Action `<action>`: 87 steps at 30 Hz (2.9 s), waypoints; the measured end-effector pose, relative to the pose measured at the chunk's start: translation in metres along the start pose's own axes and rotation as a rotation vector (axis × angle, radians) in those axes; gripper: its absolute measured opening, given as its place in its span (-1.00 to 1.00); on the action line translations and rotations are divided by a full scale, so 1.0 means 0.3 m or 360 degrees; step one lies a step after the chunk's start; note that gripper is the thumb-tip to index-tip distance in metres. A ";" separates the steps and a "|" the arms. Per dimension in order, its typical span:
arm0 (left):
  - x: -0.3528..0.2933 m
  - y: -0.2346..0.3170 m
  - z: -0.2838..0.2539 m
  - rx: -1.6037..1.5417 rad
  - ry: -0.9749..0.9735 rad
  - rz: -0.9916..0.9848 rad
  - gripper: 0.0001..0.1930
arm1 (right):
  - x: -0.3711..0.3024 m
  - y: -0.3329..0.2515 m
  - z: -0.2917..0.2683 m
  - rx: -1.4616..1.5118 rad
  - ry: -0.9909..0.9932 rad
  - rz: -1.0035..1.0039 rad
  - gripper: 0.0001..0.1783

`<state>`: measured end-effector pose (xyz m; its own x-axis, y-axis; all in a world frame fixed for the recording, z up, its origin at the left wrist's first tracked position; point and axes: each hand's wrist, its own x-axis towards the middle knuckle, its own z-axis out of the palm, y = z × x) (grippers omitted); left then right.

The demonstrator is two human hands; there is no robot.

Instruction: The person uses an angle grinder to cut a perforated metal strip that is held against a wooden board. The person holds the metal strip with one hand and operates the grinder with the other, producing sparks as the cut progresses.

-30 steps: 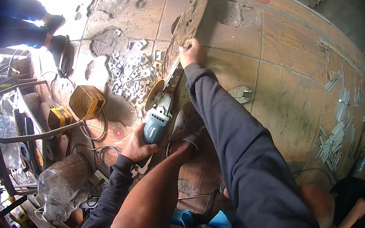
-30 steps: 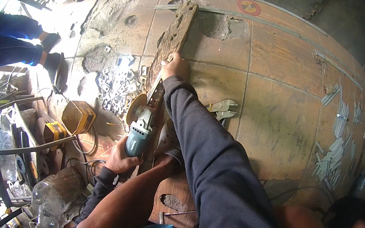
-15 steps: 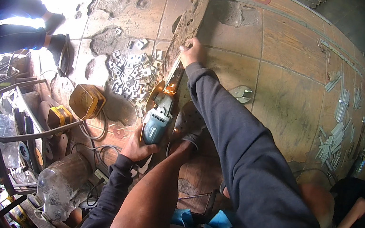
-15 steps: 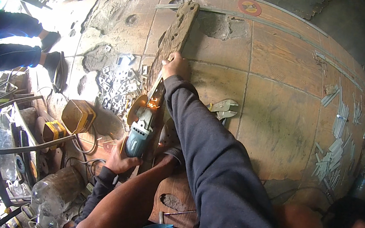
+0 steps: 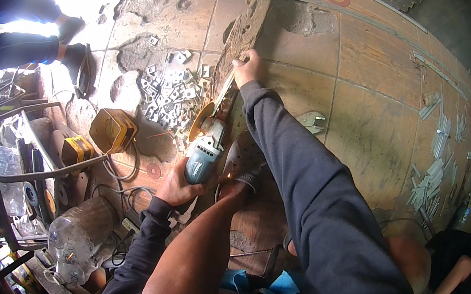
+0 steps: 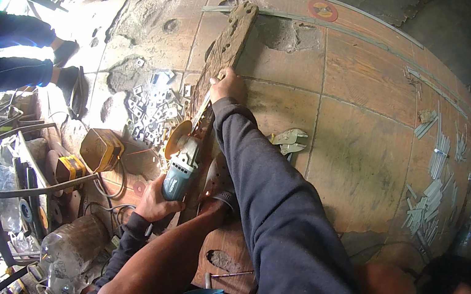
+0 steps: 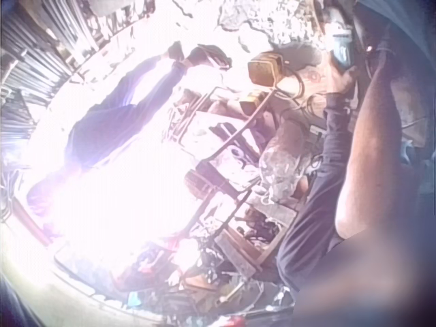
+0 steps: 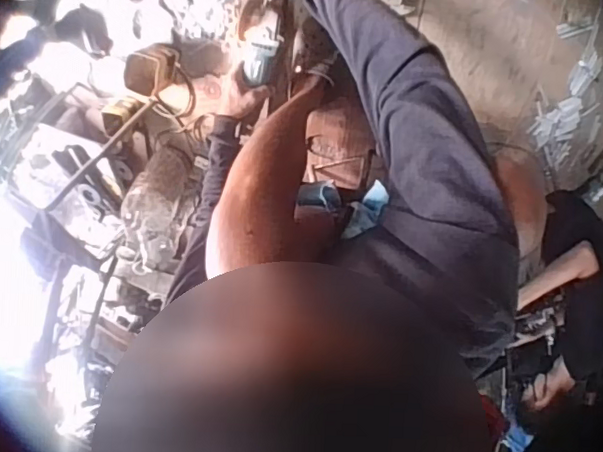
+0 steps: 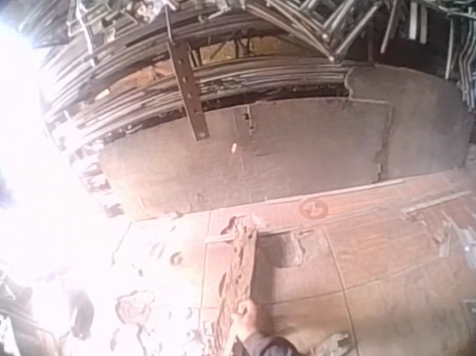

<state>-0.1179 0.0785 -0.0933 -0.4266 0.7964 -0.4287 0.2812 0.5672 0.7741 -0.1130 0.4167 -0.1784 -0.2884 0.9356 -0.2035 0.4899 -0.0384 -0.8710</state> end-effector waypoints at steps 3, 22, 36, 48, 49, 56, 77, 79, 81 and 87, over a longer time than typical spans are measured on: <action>0.000 -0.017 0.002 0.0115 0.0059 -0.0040 -0.20 | 0.007 0.008 0.009 -0.0039 0.0011 -0.0013 -0.67; 0.012 -0.003 -0.025 0.0052 -0.0081 -0.0022 -0.22 | 0.012 0.030 0.013 0.0035 0.0027 -0.0078 -0.65; 0.028 0.039 -0.038 0.0190 -0.0064 0.0000 -0.22 | -0.005 0.010 -0.017 -0.0063 -0.0013 -0.0052 -0.61; 0.028 0.002 -0.030 0.0120 -0.0047 0.0074 -0.19 | 0.020 0.041 0.011 0.0140 -0.0077 0.0023 -0.66; 0.029 0.005 -0.031 0.0113 -0.0050 0.0065 -0.20 | 0.027 0.049 0.018 0.0141 -0.0086 0.0020 -0.66; 0.034 0.022 -0.031 0.0194 -0.0025 -0.0012 -0.23 | 0.038 0.070 0.025 0.0171 -0.0131 0.0032 -0.67; 0.051 0.019 -0.028 0.0207 0.0004 0.0019 -0.30 | 0.030 0.055 0.010 0.0188 -0.0154 0.0056 -0.66; 0.053 0.029 -0.031 0.0230 -0.0002 0.0012 -0.30 | 0.030 0.055 0.011 0.0180 -0.0149 0.0048 -0.66; 0.057 0.036 -0.032 0.0280 -0.0009 0.0005 -0.30 | 0.031 0.056 0.012 0.0175 -0.0155 0.0050 -0.67; 0.057 0.039 -0.026 0.0188 0.0000 0.0076 -0.29 | 0.034 0.064 0.016 0.0176 -0.0152 0.0033 -0.67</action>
<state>-0.1287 0.0972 -0.0880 -0.4102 0.8233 -0.3924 0.4006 0.5492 0.7334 -0.1106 0.4238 -0.1993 -0.3584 0.8969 -0.2591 0.4043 -0.1010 -0.9090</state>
